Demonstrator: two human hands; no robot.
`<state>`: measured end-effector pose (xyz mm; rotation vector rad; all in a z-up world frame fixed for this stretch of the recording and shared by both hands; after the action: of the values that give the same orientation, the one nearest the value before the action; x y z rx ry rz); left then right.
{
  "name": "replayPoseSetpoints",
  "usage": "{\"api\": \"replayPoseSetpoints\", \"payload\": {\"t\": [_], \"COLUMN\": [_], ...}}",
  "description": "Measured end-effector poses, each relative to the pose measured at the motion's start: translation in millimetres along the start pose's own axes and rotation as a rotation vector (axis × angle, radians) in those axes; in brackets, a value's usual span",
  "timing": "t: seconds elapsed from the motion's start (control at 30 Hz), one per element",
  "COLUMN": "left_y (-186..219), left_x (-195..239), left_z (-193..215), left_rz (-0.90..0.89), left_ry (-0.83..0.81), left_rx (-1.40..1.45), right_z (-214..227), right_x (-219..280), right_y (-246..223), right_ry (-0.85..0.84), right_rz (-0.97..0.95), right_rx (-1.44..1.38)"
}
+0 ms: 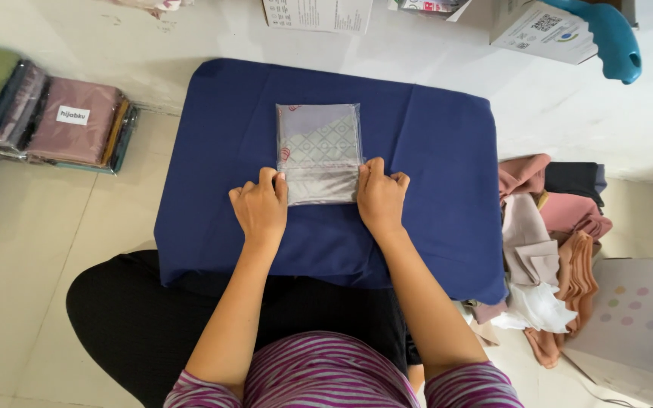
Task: The person folds a patterned fabric on a blue mat, uses a lint roller to clean the surface, and then places the folded fabric into a clear plastic bag. They seal the bag and add a label before stacking it with other packaged items.
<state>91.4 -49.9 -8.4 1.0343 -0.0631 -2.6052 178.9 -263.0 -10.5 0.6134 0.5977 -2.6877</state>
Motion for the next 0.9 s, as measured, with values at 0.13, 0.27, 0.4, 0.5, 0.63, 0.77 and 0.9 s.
{"api": "replayPoseSetpoints", "payload": {"t": [0.13,0.27,0.4,0.5,0.63,0.77,0.9], "left_y": [-5,-6,20,62,71,64,67], "left_x": [-2,-15,-42,-56,-50,-40,-45], "left_z": [-1,19,39,30,-31,-72,-60], "left_rz": [0.049,0.144,0.062,-0.169,-0.227,-0.217,-0.17], "left_ry": [-0.036,-0.112,0.067,0.001,-0.112,-0.165,-0.275], "left_rx": [0.003,0.139,0.105,0.313,0.255,0.159,0.205], "right_z": [0,-10,-11,-10,-3,-11,42], "right_x": [0,0,1,2,0,2,-32], "right_y": [-2,6,6,7,6,20,-22], "right_ry": [0.024,0.023,0.02,0.026,0.026,0.021,0.105], "right_rz": [0.024,0.007,0.005,-0.004,-0.002,-0.073,-0.011], "right_rx": [0.052,0.048,0.044,0.027,-0.009,-0.07,-0.144]}}
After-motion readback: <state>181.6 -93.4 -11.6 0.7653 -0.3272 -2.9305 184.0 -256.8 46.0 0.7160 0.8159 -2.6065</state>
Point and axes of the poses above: each hand's wrist, its own x-axis away from the middle knuckle, its own z-axis out of the back of the hand, y = z × x, the point moved 7 cm from there along -x, towards the middle knuckle, and after that the axes turned 4 degrees about -x, right-handed, at the moved point
